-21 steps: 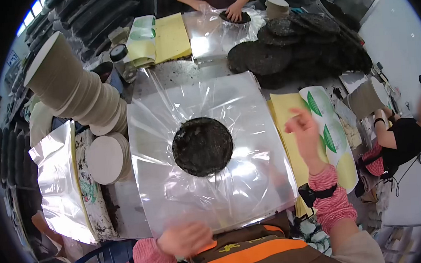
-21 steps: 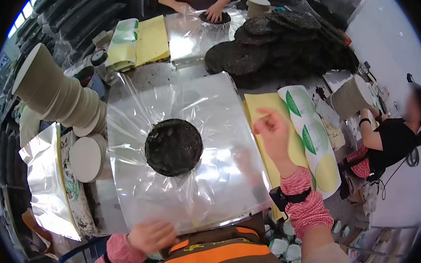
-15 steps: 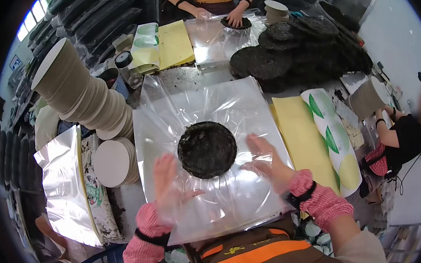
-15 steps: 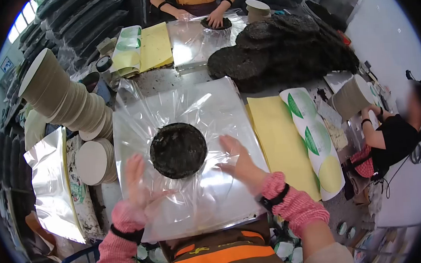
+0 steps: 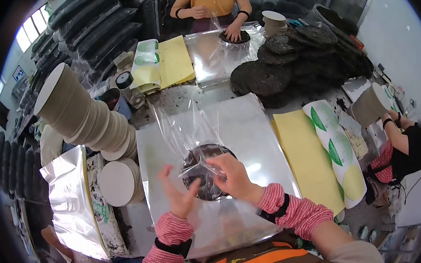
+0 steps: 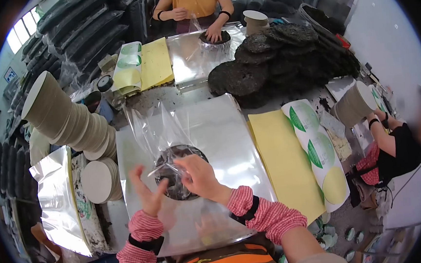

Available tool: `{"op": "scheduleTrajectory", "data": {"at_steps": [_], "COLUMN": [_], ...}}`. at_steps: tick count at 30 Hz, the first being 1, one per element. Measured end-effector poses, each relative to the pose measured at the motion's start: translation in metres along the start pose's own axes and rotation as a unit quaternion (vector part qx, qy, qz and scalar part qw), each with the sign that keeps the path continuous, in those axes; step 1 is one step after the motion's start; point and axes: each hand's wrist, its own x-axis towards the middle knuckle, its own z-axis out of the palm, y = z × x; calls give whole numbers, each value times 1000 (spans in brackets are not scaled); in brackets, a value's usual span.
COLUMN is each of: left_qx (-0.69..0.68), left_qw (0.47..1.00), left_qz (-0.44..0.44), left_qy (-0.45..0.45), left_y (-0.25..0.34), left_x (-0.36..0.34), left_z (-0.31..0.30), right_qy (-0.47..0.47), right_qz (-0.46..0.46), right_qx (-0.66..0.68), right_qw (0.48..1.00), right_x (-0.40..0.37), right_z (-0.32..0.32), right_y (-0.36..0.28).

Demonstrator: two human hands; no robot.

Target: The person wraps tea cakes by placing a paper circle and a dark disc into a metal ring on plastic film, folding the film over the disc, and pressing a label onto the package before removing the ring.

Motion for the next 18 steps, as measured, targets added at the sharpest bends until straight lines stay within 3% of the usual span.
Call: {"op": "scheduleTrajectory", "data": {"at_steps": [1,2,4,5,6,8,10,12,13,15,16,18], "left_qx": [-106,-107,-166,-68,-23,27,25,25,22,12,17,-21], "left_qw": [992,992,972,973,976,979,979,976,975,973,973,995], "left_qz": [-61,-65,0,111,117,62,35,1,12,21,21,-59], "left_qy": [0,-2,-164,-192,-183,-192,-202,-218,-220,-231,-229,-82], "left_y": [-8,-2,17,12,25,21,17,17,17,13,12,7], "left_x": [14,22,30,26,24,16,20,12,13,20,15,5], "left_z": [2,8,26,34,39,46,50,50,49,47,44,43], "right_qy": [4,6,-20,-16,-10,117,244,119,120,-42,-43,-99], "right_qz": [-32,-60,-48,-64,-82,22,255,444,446,236,235,71], "right_qx": [-26,-52,-75,-10,56,105,181,417,418,426,430,267], "right_qw": [999,997,996,998,995,987,918,784,782,872,871,956], "right_x": [0,-3,-3,-2,1,-7,31,68,72,88,80,53], "right_z": [3,5,4,-3,-10,-17,-5,3,5,9,8,0], "right_y": [3,3,1,4,8,29,49,75,67,50,42,29]}}
